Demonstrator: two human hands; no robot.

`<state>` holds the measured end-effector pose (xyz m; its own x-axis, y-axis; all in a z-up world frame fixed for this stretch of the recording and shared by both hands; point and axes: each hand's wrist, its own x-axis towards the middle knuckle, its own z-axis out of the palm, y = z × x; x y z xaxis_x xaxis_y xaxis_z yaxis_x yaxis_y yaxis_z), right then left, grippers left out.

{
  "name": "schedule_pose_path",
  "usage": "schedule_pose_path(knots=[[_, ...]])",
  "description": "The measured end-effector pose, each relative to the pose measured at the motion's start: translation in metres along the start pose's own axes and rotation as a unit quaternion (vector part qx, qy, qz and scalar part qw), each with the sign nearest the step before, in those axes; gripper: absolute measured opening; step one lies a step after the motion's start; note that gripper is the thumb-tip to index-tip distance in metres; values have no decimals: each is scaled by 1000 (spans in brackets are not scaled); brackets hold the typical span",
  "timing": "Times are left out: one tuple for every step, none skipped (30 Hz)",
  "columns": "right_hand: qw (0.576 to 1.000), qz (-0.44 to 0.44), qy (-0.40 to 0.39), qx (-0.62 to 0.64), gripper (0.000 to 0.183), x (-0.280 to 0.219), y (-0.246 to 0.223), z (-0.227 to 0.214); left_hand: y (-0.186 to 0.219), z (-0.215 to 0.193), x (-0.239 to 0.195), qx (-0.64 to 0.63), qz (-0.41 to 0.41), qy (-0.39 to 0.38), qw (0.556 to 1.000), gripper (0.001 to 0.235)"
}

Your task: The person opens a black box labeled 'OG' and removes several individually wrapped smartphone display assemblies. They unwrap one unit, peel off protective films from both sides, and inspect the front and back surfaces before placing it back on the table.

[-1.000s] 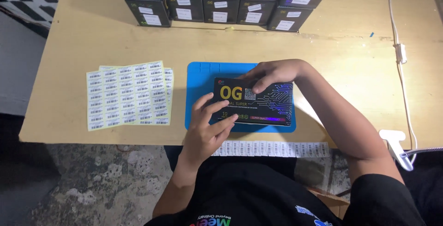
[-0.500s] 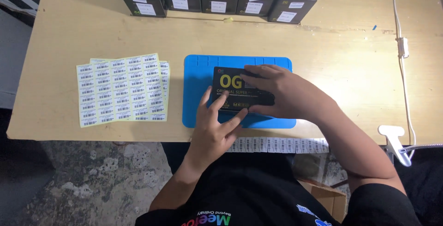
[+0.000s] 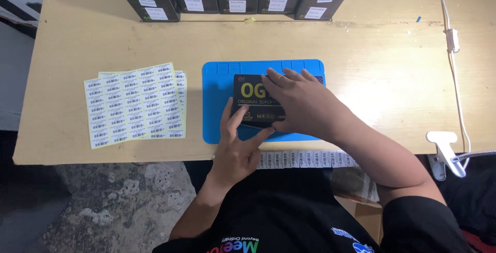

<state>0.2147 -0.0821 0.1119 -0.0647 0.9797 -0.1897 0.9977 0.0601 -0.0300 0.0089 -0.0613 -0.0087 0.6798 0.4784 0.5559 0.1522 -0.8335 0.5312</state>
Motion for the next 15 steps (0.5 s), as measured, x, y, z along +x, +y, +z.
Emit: schedule_pose_path(knots=[[1000, 0, 0, 0, 91, 0, 1, -3, 2, 2, -1, 0, 0, 0, 1000, 35], [1000, -12, 11, 19, 88, 0, 3, -6, 4, 4, -2, -18, -29, 8, 999, 33], [999, -25, 22, 38, 85, 0, 5, -8, 6, 6, -3, -35, -59, 17, 998, 31], [999, -24, 23, 38, 85, 0, 7, -7, 8, 8, -5, -35, -58, 16, 998, 31], [998, -35, 38, 44, 84, 0, 10, -6, 9, 10, -6, -71, -88, 23, 993, 39], [996, -46, 53, 50, 83, 0, 12, -4, 11, 12, -9, -106, -119, 30, 987, 47], [996, -46, 52, 51, 83, 0, 14, -3, 12, 11, -8, -106, -120, 29, 987, 47], [995, -61, 63, 45, 81, 1, 17, -2, 13, 8, -8, -109, -128, 19, 986, 53], [994, -75, 74, 38, 79, 2, 18, -1, 15, 6, -7, -112, -137, 9, 984, 59], [993, -78, 75, 38, 79, 2, 17, -4, 14, 7, -8, -110, -138, 11, 984, 59], [994, -77, 65, 33, 79, 2, 15, -7, 14, 8, -8, -113, -147, 10, 983, 61], [995, -75, 56, 29, 78, 2, 14, -10, 14, 9, -8, -117, -154, 7, 981, 63], [995, -77, 58, 29, 78, 2, 13, -11, 15, 7, -8, -115, -154, 8, 981, 63], [996, -73, 52, 27, 77, 3, 13, -12, 16, 5, -8, -115, -164, -6, 980, 65], [996, -69, 47, 24, 75, 3, 13, -13, 16, 4, -7, -114, -174, -20, 978, 67]])
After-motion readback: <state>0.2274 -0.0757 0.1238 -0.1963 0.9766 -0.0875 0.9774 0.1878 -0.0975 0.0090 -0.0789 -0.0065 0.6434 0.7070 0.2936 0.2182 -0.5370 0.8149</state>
